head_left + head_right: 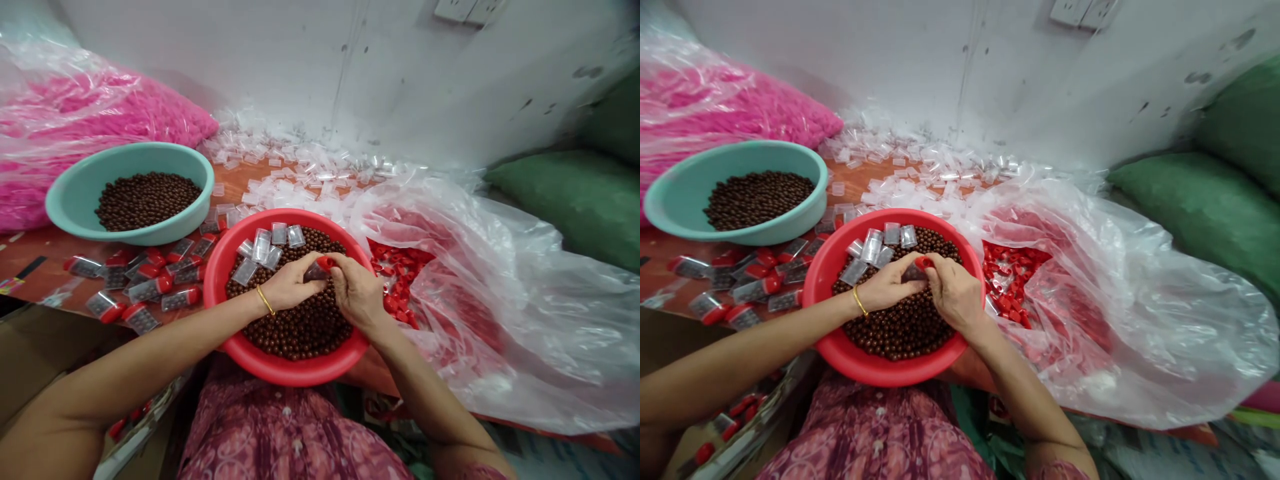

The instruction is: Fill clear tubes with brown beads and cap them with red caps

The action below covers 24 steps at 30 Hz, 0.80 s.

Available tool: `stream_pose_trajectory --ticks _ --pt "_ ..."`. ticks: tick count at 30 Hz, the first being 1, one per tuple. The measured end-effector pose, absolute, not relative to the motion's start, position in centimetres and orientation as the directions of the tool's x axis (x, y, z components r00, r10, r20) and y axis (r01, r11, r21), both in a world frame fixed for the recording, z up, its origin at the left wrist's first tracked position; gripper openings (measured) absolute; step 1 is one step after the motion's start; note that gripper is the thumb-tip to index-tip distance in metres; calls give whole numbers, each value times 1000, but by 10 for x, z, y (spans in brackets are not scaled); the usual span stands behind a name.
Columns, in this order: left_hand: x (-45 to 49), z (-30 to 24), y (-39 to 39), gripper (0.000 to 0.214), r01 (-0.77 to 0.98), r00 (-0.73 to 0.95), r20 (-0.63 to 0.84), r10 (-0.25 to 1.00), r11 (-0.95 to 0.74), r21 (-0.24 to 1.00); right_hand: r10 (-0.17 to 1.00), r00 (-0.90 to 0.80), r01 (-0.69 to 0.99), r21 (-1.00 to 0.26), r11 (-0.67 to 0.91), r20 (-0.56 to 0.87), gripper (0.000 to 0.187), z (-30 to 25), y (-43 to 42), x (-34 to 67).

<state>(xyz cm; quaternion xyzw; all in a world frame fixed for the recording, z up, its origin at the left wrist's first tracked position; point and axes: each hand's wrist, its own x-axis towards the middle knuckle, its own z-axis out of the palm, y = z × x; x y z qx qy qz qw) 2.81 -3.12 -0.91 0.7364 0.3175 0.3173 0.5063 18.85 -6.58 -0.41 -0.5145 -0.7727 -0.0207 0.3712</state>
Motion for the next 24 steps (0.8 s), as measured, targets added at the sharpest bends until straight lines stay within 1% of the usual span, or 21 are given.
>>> stream_pose_trajectory --ticks 2,4,7,10,12,15,17,19,22,24 --pt "29 -10 -32 30 155 567 119 815 -248 956 754 -249 767 -352 537 608 33 -8 -65 187" --pt "30 -10 -33 28 203 532 57 845 -193 960 773 -260 708 -430 560 579 34 -8 -66 186" --pt "31 -5 -35 19 351 446 -7 895 -168 921 825 -230 637 -561 528 516 34 -5 -67 183" --pt "32 1 -36 13 463 406 -28 913 -179 868 852 -205 615 -614 495 481 33 -5 -69 179" --pt "32 2 -36 9 468 434 -35 900 -192 863 857 -203 616 -619 488 474 33 -5 -71 177" --pt "31 3 -37 8 463 472 -5 882 -243 852 853 -220 661 -571 487 474 34 -6 -73 177" --pt "30 4 -38 9 462 496 26 868 -289 838 842 -249 692 -520 500 479 36 -6 -76 179" --pt "28 5 -39 15 436 553 38 833 -328 838 829 -288 694 -493 525 479 37 -7 -79 180" --pt "28 5 -40 24 396 600 44 799 -344 851 827 -290 682 -502 532 482 39 -7 -84 179" --pt "28 4 -40 24 384 581 50 812 -327 864 848 -263 679 -536 502 460 39 -5 -85 178"
